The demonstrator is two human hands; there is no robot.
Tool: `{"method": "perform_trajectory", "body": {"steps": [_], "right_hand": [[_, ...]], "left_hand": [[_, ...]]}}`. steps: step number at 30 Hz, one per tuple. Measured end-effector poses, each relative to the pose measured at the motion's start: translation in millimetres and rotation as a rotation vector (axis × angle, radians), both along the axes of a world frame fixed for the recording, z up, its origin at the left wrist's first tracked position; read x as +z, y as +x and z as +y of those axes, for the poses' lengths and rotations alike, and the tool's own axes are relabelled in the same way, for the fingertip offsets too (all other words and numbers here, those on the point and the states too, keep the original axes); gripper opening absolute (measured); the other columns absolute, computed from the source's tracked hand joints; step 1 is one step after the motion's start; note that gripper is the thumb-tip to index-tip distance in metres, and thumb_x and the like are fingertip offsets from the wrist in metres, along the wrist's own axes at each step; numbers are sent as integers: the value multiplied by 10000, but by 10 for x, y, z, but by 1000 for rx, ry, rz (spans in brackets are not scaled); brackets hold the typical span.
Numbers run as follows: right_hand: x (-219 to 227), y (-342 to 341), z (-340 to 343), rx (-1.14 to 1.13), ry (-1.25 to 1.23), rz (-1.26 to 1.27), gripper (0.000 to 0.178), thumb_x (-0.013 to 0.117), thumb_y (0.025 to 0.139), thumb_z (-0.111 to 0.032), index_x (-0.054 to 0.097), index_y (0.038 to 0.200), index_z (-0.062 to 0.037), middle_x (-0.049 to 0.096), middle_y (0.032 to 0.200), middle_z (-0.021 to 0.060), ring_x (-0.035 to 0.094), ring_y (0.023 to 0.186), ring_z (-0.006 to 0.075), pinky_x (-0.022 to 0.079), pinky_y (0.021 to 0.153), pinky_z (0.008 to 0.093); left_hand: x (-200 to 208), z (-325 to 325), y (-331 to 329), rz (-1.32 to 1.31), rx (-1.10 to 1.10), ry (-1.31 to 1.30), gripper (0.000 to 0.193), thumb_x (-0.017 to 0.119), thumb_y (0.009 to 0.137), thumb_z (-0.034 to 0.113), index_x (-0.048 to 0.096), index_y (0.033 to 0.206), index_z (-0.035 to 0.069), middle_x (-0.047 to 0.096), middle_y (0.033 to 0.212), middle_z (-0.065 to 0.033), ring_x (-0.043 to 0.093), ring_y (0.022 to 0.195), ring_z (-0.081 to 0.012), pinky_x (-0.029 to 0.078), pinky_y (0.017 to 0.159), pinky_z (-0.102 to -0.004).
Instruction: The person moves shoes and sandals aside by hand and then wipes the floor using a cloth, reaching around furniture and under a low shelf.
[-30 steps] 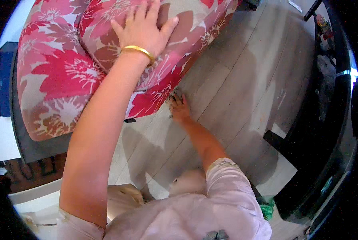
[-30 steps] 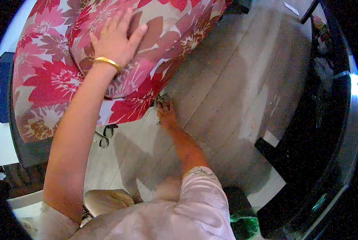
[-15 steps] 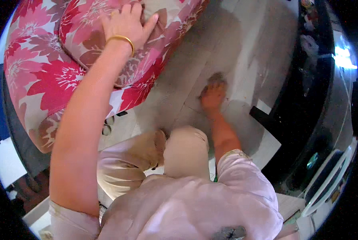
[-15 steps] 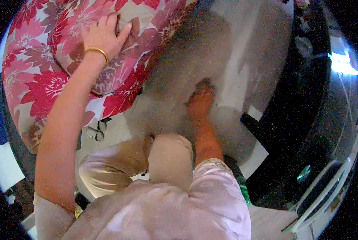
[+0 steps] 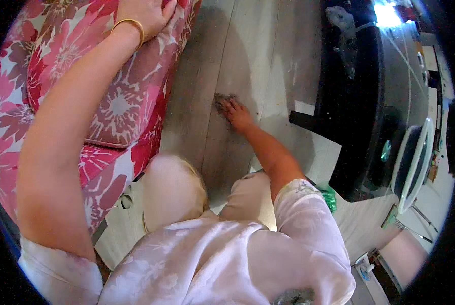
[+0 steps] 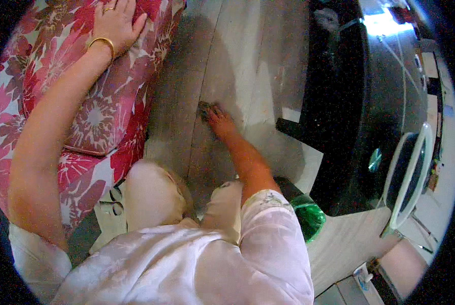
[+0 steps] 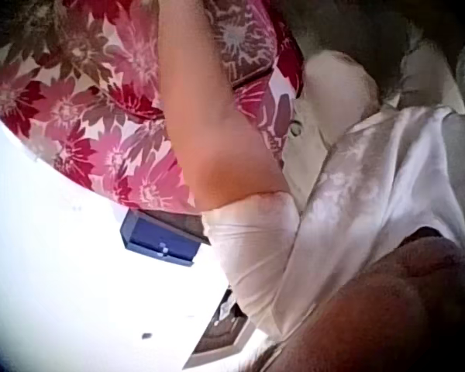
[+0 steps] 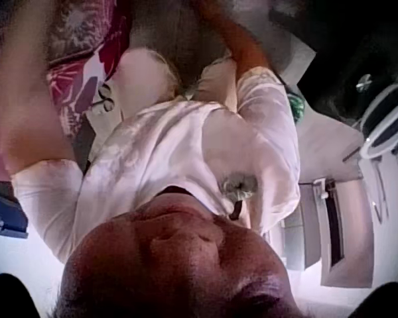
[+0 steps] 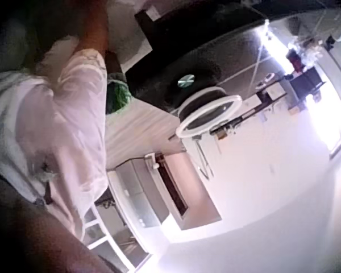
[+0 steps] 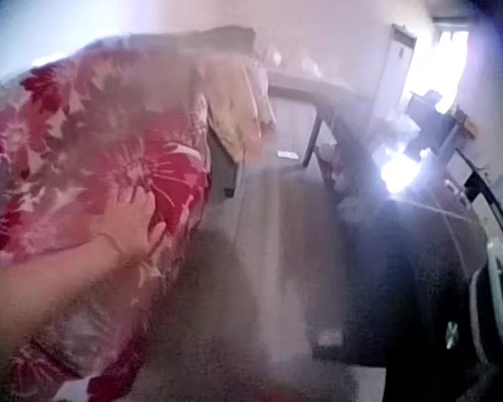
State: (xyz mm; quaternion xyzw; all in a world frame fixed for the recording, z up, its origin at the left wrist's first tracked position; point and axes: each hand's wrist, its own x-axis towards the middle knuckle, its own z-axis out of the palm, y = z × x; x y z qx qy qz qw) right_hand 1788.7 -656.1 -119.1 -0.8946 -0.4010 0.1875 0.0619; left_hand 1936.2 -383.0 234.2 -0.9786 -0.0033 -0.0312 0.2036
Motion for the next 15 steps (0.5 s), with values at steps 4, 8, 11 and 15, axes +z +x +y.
{"method": "perform_trajectory", "body": {"steps": [4, 8, 11, 15], "right_hand": [[-474, 160, -311, -510, -322, 314, 390, 605, 720, -134, 567, 1104, -76, 493, 1260, 137, 430, 1198, 315, 388, 969, 402], [699, 64, 150, -514, -241, 516, 478, 583, 701, -88, 525, 1174, -51, 537, 1183, 199, 472, 1138, 365, 423, 924, 406], [744, -118, -348, -966, 117, 278, 582, 553, 696, -49, 452, 1270, -47, 519, 1181, 247, 509, 1071, 389, 452, 863, 419], [284, -261, -1150, -1558, 234, 240, 551, 541, 713, -62, 460, 1256, -15, 516, 1206, 229, 500, 1085, 373, 424, 889, 427]], "left_hand": [[198, -236, 266, 75, -216, 9, 495, 450, 840, 455, 548, 1089, 39, 538, 1166, -138, 481, 1116, -311, 287, 980, -475], [-49, 216, 98, -119, -173, -7, 518, 480, 827, 477, 512, 1120, 52, 501, 1207, -131, 454, 1148, -305, 263, 1006, -467], [-171, 232, 178, -295, -224, -42, 551, 482, 827, 477, 497, 1173, 48, 466, 1247, -129, 405, 1198, -298, 229, 1036, -472], [-298, 326, 308, -404, -339, -181, 586, 479, 837, 454, 407, 1310, 118, 351, 1407, -78, 316, 1299, -270, 161, 1082, -481]]}}
